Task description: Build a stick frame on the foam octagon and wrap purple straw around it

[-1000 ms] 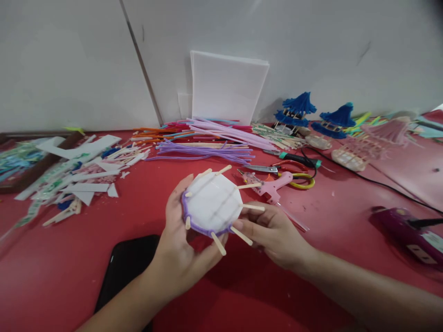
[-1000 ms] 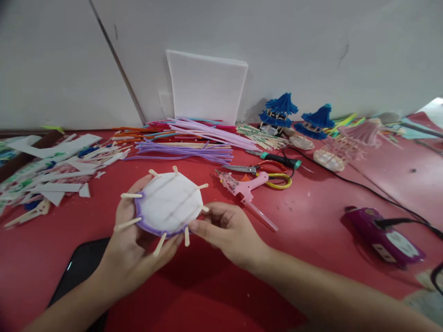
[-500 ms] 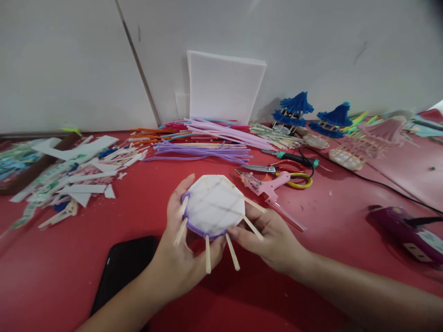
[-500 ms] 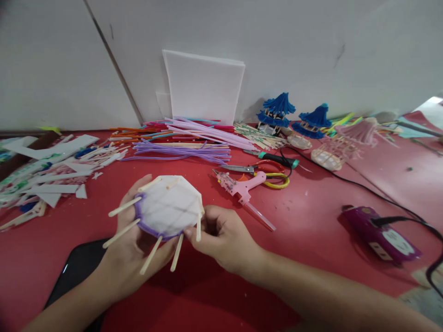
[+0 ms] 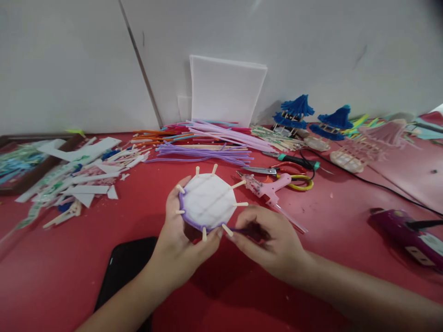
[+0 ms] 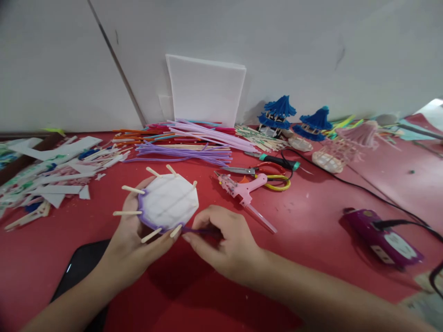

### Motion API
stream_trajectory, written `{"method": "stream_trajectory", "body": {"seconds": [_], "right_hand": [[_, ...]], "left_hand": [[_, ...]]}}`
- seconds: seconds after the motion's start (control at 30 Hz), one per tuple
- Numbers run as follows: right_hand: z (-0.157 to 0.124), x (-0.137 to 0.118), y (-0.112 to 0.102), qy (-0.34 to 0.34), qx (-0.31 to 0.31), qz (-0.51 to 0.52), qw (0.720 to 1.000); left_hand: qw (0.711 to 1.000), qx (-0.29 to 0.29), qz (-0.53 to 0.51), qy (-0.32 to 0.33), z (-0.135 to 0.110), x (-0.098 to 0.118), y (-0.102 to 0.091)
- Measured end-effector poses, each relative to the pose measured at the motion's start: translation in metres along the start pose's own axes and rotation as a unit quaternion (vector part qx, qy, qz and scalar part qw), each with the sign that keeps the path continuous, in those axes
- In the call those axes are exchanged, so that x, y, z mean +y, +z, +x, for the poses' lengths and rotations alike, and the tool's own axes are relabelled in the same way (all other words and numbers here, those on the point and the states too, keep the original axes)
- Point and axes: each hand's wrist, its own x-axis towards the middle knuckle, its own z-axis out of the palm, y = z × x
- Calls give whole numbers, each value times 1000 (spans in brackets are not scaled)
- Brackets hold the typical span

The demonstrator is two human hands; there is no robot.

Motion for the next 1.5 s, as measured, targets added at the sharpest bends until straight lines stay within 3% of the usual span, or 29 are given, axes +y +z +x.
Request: {"method": "stream_trajectory", "body": {"seconds": [0.07,0.13,0.37,0.63,0.87,1.0,1.13,1.3,1.5], "right_hand": [[-1,-1,-2,-90,9,-55,994],[-1,-3,-3,-128,16,-76,989],[2,-5,-5,-124,1,-68,990],[1,-5,-7,-107,-50,-83,990],[4,-1,-12,-122,-35,-80,989],[7,1,-20,-105,-17,-107,988],[11,3,-28,-73,-27,-115,990],[13,7,-31,12,-59,-66,996],[13,8,-34,36,-126,4,991]], "left_hand": [[1000,-15,-23,-15,0,0,-1],[1000,-19,-9,-9,0,-1,-3],[999,-46,29,4,0,-4,-7],[995,-79,43,-32,-2,-6,-11],[995,-74,-52,-41,0,-6,-9],[988,-77,-123,-55,1,-5,-8],[987,-71,-126,-73,-1,-4,-8],[985,-82,-113,-99,-4,-2,-7],[972,-107,-167,-122,-3,-3,-10]]}}
